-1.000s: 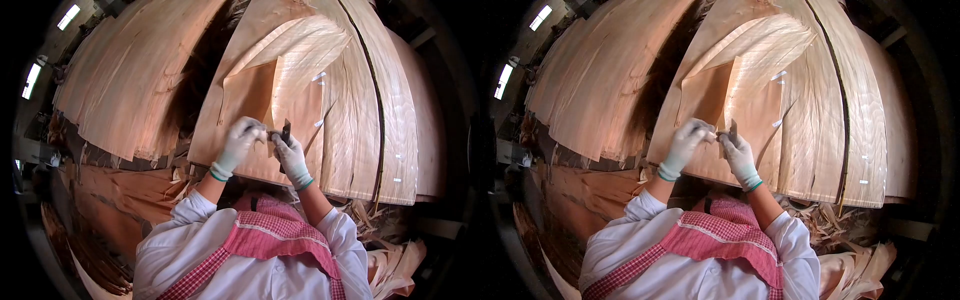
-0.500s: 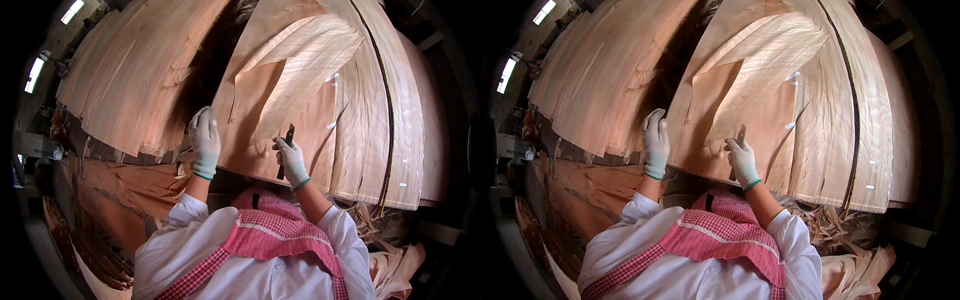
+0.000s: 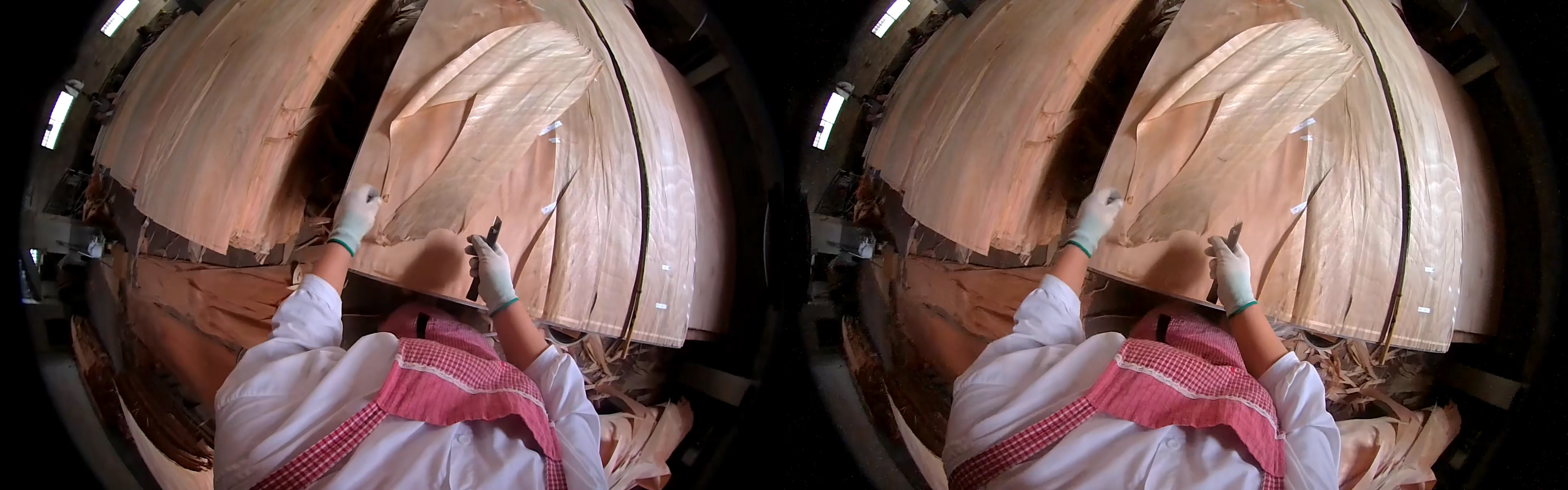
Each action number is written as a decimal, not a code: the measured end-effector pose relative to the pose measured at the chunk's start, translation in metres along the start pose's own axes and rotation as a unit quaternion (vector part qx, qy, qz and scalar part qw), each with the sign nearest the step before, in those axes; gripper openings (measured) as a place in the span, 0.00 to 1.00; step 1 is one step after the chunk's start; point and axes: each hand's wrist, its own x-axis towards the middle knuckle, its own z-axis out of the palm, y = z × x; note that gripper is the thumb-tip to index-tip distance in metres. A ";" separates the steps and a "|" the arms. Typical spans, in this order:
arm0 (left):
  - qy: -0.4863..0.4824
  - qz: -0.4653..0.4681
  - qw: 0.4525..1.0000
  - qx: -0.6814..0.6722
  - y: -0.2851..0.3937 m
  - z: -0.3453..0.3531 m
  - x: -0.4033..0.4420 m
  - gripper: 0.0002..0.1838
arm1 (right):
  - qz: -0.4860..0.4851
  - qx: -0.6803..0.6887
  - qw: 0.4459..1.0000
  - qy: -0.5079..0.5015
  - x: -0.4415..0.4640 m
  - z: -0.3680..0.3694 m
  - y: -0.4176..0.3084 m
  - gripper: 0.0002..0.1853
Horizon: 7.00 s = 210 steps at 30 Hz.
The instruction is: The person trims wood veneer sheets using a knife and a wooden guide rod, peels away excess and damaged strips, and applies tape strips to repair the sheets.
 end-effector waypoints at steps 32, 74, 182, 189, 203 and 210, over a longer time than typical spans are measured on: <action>-0.409 -0.126 0.798 -0.424 0.035 0.036 0.018 0.10 | 0.070 -0.010 0.991 -0.112 0.010 0.061 0.001 0.08; -0.268 -0.071 0.928 -0.249 0.052 0.038 -0.025 0.11 | -0.100 -0.067 0.992 -0.021 0.030 0.064 0.007 0.11; -0.210 0.599 0.725 0.268 0.318 0.384 -0.133 0.07 | -0.107 -0.316 0.866 0.371 -0.036 -0.239 0.175 0.26; -0.051 0.503 0.861 0.054 0.350 0.331 -0.124 0.09 | -0.075 -0.254 0.929 0.257 -0.036 -0.249 0.173 0.16; -0.694 0.342 0.632 -0.022 0.273 0.274 -0.230 0.16 | -0.286 0.226 0.855 0.368 -0.366 -0.399 -0.052 0.12; -0.610 0.524 0.587 -0.095 0.278 0.304 -0.261 0.16 | -0.379 -0.306 0.751 0.445 -0.353 -0.420 -0.042 0.23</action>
